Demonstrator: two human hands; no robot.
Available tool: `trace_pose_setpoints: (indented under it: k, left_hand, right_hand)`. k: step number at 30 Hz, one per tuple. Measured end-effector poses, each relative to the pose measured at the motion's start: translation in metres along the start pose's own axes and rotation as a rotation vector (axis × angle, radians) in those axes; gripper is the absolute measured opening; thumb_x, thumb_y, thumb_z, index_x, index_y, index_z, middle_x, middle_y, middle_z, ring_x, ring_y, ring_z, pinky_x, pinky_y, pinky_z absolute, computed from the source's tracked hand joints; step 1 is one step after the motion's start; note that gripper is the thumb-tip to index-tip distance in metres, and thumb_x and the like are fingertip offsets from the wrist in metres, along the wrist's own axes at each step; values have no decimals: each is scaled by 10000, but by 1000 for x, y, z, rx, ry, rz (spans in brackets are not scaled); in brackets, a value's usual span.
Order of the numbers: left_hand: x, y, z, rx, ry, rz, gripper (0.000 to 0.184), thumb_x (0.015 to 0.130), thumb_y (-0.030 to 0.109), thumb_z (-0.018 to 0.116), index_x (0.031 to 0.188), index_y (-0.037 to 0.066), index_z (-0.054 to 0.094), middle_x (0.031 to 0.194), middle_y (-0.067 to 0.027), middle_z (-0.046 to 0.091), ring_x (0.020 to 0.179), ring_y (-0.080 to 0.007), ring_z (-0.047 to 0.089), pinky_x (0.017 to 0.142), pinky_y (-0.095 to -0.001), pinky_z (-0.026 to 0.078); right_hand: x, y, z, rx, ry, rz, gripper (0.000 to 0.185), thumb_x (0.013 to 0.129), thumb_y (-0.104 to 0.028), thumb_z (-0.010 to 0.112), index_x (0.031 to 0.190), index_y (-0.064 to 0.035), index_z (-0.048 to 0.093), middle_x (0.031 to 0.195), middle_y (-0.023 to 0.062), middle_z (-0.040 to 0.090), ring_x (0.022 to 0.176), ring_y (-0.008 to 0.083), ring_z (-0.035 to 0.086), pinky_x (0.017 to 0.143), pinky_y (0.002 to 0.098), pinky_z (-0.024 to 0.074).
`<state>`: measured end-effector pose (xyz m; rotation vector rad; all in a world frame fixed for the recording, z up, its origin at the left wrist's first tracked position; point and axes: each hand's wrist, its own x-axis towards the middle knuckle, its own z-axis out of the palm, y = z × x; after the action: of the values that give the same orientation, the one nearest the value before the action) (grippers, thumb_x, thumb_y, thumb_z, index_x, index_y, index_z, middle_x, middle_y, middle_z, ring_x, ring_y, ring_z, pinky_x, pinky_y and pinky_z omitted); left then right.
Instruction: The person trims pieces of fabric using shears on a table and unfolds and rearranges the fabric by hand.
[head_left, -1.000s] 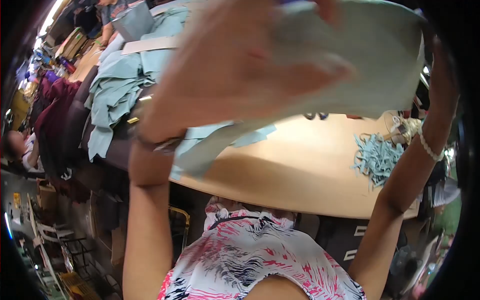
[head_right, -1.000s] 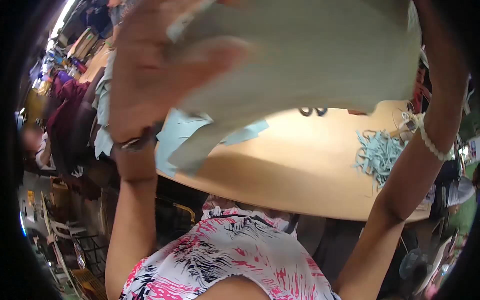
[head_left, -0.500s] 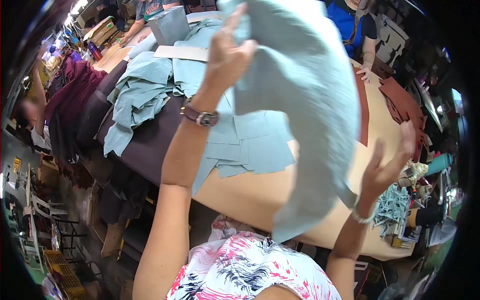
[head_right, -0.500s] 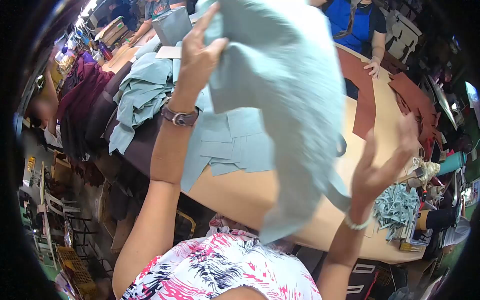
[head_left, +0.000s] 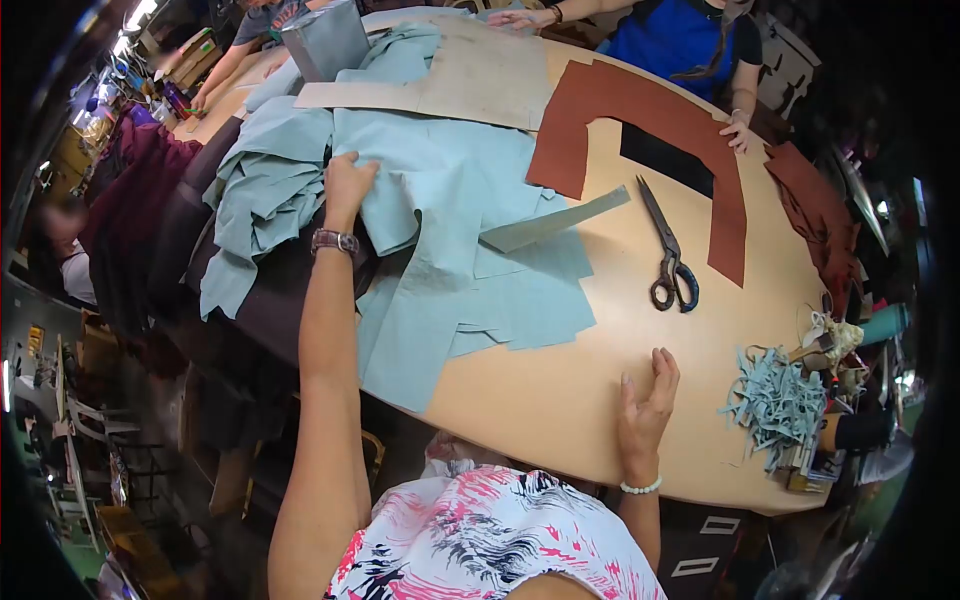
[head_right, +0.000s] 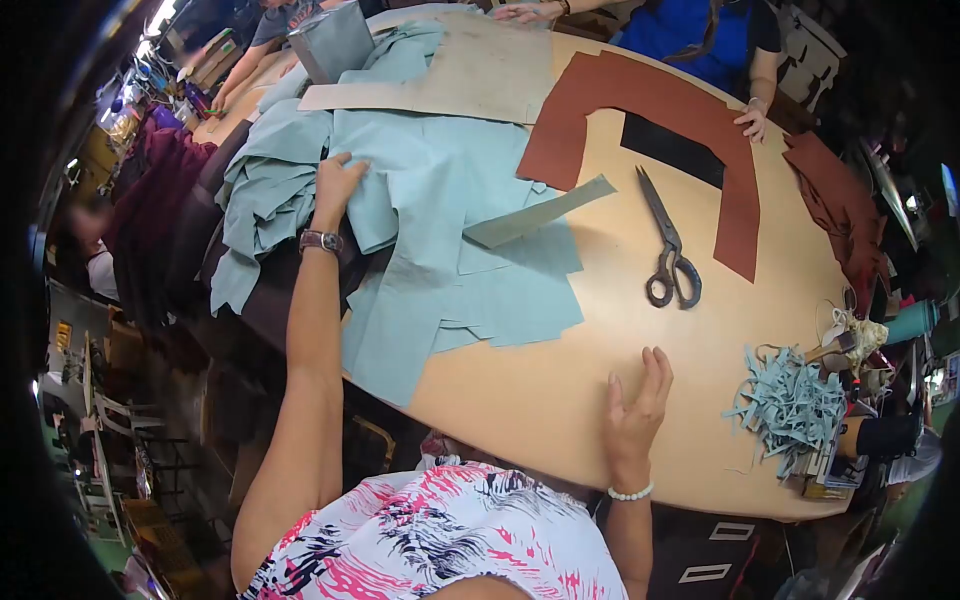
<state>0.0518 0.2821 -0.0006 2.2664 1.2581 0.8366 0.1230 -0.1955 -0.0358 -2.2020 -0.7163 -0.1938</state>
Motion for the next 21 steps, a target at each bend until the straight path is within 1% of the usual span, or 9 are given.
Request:
trace_pose_setpoints:
  k: [1,4,7,10,11,14,17,20,21]
  left_hand:
    - [7,-1,3,24,-4,10,556,634,172,640,1116,-84,533,1047,-274,576,935,-292,599,816,-325,451]
    - [28,-21,28,-222,-144,36,568,624,109,637,1151,-67,518,1051,-230,586,888,-256,597,788,-299,454]
    - [13,13,17,-298,-366,-30,581,617,45,618,1175,-64,500,1050,-202,583,857,-220,583,775,-263,446]
    - [17,18,28,-422,-456,-37,558,628,30,592,1173,-57,507,1065,-202,582,869,-217,583,791,-258,438]
    - [10,31,25,-366,-392,95,510,622,32,566,1118,-81,531,1025,-199,610,858,-258,609,803,-294,452]
    - [-1,55,25,-284,-301,436,460,651,25,536,1105,-42,557,1050,-200,600,937,-296,594,852,-318,437]
    - [-23,84,21,-398,-361,562,481,678,10,500,1157,-6,529,1117,-197,564,1062,-309,530,939,-319,381]
    - [-25,119,3,-534,-177,739,515,696,6,485,1211,-19,471,1181,-209,521,1137,-295,474,995,-299,318]
    - [-20,131,-7,-586,-130,764,532,698,9,484,1228,-25,446,1200,-217,501,1151,-299,459,1007,-299,303]
  right_hand:
    - [1,2,1,9,7,-2,453,777,-44,582,1187,51,415,1216,220,410,1124,358,424,945,401,367]
    - [4,0,3,34,33,44,452,772,-32,580,1184,56,416,1199,217,427,1104,352,442,942,398,371]
    - [3,5,4,57,38,80,448,768,-24,579,1179,59,419,1185,213,440,1092,346,454,939,393,376]
    - [3,3,5,75,45,102,444,765,-16,579,1174,59,423,1182,209,443,1089,341,455,935,390,379]
    - [3,4,5,64,46,102,443,764,-16,580,1172,58,424,1178,208,447,1087,339,457,933,389,381]
    - [4,4,6,37,43,103,442,761,-15,583,1169,56,428,1166,207,457,1078,336,464,929,386,384]
    - [6,1,5,30,34,114,440,758,-15,586,1165,56,433,1158,206,465,1068,334,470,925,385,386]
    - [7,2,7,20,32,118,438,756,-16,586,1161,57,436,1151,205,469,1059,335,474,922,386,388]
    - [7,4,7,9,31,114,438,756,-17,586,1160,58,436,1148,205,471,1057,336,474,921,386,389]
